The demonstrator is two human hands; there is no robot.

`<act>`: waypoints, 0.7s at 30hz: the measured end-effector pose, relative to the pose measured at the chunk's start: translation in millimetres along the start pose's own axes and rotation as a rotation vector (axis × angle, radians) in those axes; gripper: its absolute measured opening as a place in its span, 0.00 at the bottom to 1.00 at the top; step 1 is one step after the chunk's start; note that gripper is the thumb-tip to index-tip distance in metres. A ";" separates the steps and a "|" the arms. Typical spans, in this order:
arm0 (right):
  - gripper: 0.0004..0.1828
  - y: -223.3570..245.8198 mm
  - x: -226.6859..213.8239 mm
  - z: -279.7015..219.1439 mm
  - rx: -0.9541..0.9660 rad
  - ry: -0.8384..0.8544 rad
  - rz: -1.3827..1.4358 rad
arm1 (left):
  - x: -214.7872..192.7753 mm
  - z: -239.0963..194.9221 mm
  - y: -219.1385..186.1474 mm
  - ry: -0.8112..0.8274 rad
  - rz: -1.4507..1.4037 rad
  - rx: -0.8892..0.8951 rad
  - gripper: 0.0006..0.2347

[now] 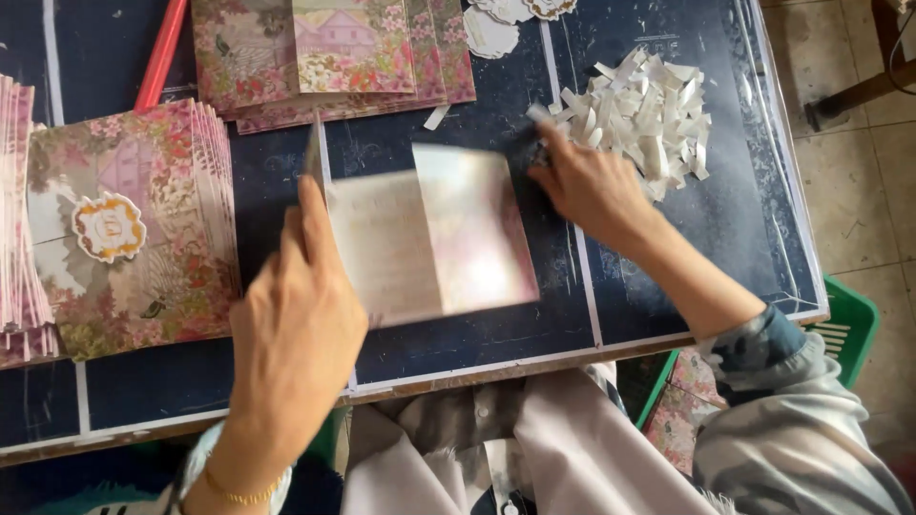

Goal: The person is sitting at a table and decorating floral-patterned cards. They use a craft knife to cut a small decorative paper piece and then attach it to the center of a card. The person repeats this process for multiple cards, stacking the finished ones to the side.

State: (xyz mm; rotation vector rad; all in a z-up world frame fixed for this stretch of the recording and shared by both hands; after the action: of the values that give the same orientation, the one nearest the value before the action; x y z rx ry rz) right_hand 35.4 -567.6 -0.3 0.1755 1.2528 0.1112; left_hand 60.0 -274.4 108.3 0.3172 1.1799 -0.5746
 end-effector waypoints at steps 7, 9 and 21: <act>0.12 40.8 -23.0 -6.1 -0.128 -0.065 0.512 | 30.2 -44.5 -18.1 -0.031 0.119 -0.025 0.31; 0.18 57.3 -9.7 -17.0 -0.125 0.059 0.412 | 35.8 -45.3 -26.4 -0.079 0.078 -0.005 0.29; 0.10 60.9 -2.7 3.6 0.048 0.164 0.844 | 113.0 -27.2 -12.9 0.212 -0.309 0.332 0.20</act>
State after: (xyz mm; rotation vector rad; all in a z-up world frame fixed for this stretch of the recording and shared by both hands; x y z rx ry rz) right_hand 38.8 -508.6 15.1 0.7426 1.2744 0.8351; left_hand 61.1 -299.6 -5.9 0.4917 1.3486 -1.0317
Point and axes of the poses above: each hand's wrist, its own z-axis towards the middle knuckle, its own x-axis out of the palm, y = z × x, the point moved 4 cm from there along z, towards the middle knuckle, and after that the axes turned 15 degrees about -y, right-handed, at the moved point
